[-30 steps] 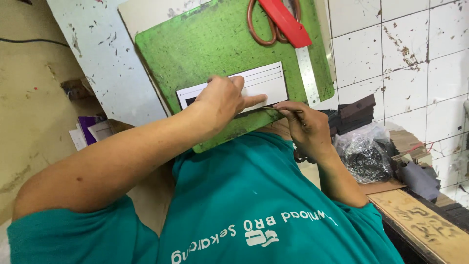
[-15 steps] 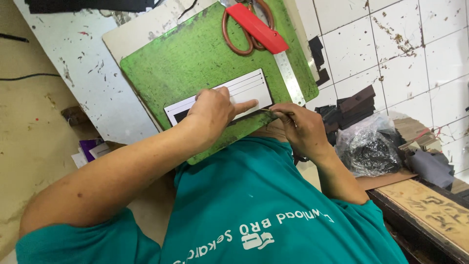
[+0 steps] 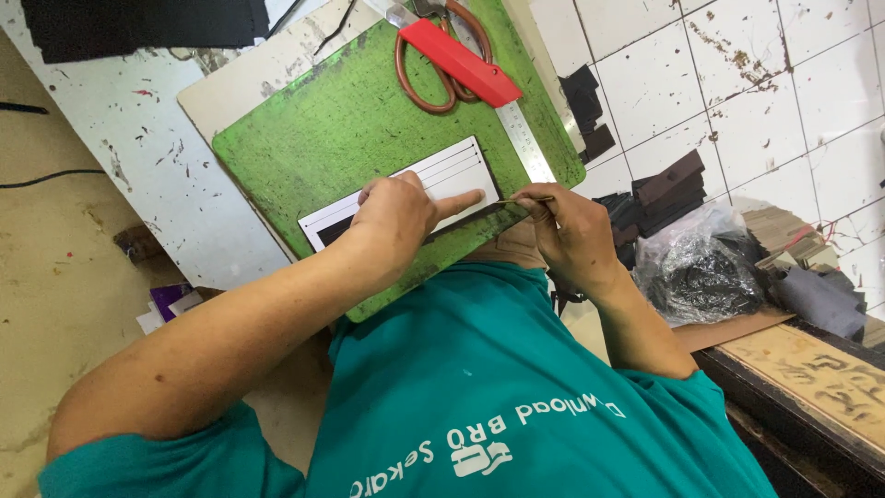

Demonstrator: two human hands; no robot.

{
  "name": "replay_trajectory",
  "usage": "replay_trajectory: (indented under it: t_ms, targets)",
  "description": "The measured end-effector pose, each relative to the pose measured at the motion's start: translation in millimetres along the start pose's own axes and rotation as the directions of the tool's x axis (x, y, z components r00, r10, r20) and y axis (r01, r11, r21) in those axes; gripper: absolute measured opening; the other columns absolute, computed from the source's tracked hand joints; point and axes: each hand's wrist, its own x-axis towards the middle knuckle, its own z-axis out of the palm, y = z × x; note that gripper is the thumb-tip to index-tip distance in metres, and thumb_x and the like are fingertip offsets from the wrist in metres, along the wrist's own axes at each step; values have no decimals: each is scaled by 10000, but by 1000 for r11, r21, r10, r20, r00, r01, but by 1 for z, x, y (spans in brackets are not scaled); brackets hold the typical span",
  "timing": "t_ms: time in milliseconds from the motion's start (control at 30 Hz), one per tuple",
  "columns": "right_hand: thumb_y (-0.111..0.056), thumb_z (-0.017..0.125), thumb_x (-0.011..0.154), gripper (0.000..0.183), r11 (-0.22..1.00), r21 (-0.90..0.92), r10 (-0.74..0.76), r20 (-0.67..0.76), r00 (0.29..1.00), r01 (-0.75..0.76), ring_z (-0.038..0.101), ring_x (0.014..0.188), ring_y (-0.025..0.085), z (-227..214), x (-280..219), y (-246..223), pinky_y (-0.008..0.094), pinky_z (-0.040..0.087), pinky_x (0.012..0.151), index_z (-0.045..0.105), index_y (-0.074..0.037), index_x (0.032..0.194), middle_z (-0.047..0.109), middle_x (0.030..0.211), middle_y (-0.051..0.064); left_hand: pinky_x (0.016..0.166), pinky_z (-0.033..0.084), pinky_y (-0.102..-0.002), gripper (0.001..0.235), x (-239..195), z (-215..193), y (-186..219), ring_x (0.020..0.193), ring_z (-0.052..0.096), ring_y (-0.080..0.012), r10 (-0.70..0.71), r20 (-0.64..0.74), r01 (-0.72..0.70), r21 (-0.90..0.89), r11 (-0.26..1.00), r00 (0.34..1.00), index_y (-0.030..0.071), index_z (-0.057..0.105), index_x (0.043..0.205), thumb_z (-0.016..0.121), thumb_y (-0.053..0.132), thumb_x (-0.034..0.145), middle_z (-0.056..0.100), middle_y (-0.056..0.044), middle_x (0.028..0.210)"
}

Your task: Trimming excess leather from a wallet using a utility knife, ruler, and scissors

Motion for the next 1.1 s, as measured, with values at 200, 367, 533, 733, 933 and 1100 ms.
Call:
replay_trajectory:
  t_ms: [200,367,533,733,933,1100]
  targets:
    - [13,664,1015,100,1000,21,4,-34,999,-3,735,761,380,4,-4,8,430,598,626,727,-9,1090,747,853,172,564,586,-461,1094,2,3,2,760,689,-272,-21,-15,22,41,999,1000,455,-58,1654,692,138,924,672,-167,978]
    - [15,650,1029,106,1000,-10,-11,-18,1000,11,731,775,392,-1,3,3,462,602,636,716,-5,1109,733,843,174,553,581,-438,1087,-1,-3,2,730,688,-275,8,-25,-6,71,997,1000,422,-32,1667,683,105,911,679,-169,934]
    - [11,661,1023,143,1000,-14,-16,-73,997,15,727,786,387,1,6,0,455,606,640,725,-13,1150,741,900,164,583,544,-387,1133,1,1,3,809,677,-296,19,-45,-15,87,996,999,407,8,1674,740,97,866,662,-188,1039]
    - [26,613,1049,187,998,47,-36,-117,993,41,729,866,396,7,30,0,492,612,698,710,-47,1192,751,991,166,726,501,-380,1055,-9,-5,-1,1106,507,-318,48,-231,3,214,977,972,438,225,1633,842,345,781,426,-126,1354]
    - [54,652,1017,147,990,76,-108,-144,984,120,742,963,418,19,42,7,480,612,758,715,-5,1135,756,1045,189,781,474,-402,1050,-10,-7,-2,1215,478,-328,56,-210,-14,196,980,976,433,230,1631,832,378,771,300,-78,1590]
    - [80,619,1029,132,987,73,-133,-136,982,143,723,961,456,23,50,1,540,609,776,692,36,1130,739,1025,222,817,487,-419,1137,-6,-6,-1,1254,493,-343,50,-160,-26,152,988,986,437,175,1646,868,342,750,212,-71,1684]
